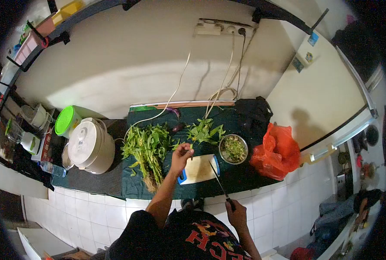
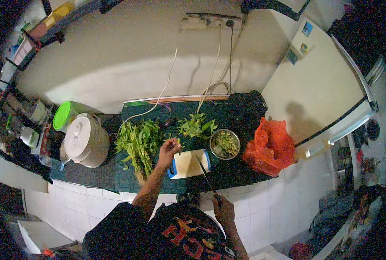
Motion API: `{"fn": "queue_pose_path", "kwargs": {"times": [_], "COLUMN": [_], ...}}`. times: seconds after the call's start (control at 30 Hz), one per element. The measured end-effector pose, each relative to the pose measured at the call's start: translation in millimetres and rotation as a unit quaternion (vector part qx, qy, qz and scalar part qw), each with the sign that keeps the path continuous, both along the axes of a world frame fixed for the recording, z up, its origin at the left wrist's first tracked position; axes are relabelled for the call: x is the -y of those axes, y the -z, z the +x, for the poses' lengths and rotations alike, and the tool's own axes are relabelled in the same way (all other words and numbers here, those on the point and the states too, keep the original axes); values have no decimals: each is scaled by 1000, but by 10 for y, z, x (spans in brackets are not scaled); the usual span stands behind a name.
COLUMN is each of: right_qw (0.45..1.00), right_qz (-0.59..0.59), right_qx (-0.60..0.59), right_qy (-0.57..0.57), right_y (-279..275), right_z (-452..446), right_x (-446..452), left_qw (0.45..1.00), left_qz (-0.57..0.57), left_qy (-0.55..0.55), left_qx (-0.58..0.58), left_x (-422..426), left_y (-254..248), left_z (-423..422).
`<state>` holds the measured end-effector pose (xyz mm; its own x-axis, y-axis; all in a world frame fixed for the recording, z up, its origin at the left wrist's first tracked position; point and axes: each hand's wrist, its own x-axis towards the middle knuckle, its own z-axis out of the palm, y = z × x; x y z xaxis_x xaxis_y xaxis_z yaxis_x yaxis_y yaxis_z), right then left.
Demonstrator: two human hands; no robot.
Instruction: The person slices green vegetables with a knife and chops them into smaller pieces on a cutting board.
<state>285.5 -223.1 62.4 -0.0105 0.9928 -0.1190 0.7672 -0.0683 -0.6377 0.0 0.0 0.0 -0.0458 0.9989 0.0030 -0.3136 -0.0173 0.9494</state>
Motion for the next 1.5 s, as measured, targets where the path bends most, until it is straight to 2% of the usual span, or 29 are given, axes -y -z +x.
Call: {"fn": "queue_pose_path", "kwargs": {"times": [0.07, 0.1, 0.17, 0.2, 0.27, 0.4, 0.63, 0.7, 0.8, 0.83, 0.9, 0.97, 1.03, 1.07, 1.13, 1.27, 1.33, 1.5], "right_qw": [997, 996, 971, 970, 913, 896, 888, 894, 894, 895, 893, 892, 885, 885, 902, 893, 889, 897], "right_qz": [50, 57, 69, 68, -18, -32, -75, -94, -76, -67, -57, -46, -42, -40, -42, -51, -60, -47], "right_qx": [-66, -63, -225, -229, -404, -443, -451, -438, -441, -441, -445, -449, -462, -463, -425, -446, -451, -437], "right_qy": [-7, -13, 42, 39, 59, -3, -38, -16, -23, -28, -34, -40, -39, -36, -58, -41, -54, -54], "right_y": [-122, -177, -311, -551, -1192, -1546, -1755, -1853, -1894, -1900, -1896, -1916, -1974, -1978, -1988, -2066, -2009, -2096], "right_z": [-180, -313, -594, -767, -1028, -1251, -1352, -1398, -1385, -1368, -1327, -1302, -1300, -1292, -1266, -1209, -1139, -1087], "right_x": [-227, -425, -646, -732, -854, -1002, -992, -931, -910, -908, -914, -913, -875, -863, -849, -832, -852, -833], "left_qw": [998, 996, 985, 977, 965, 965, 976, 980, 983, 983, 960, 962, 978, 978, 981, 980, 968, 969], "left_qz": [-41, -29, -48, -41, -44, -29, 29, 52, 63, 65, 10, 11, 42, 42, 57, 63, 69, 89], "left_qy": [-6, -5, 20, 50, 81, 67, 62, 75, 64, 66, 72, 63, 71, 74, 83, 89, 119, 120], "left_qx": [57, 81, 166, 204, 244, 251, 209, 179, 159, 159, 271, 267, 193, 192, 164, 165, 211, 198], "left_x": [256, 260, 460, 498, 604, 782, 863, 884, 881, 885, 896, 868, 822, 815, 794, 787, 759, 698], "left_y": [-293, -395, -594, -563, -834, -1328, -1573, -1561, -1608, -1649, -1732, -1698, -1620, -1584, -1601, -1645, -1595, -1627], "left_z": [89, 107, 122, 105, 128, 131, -59, -95, -67, -50, -15, 27, 44, 56, 101, 193, 223, 318]}}
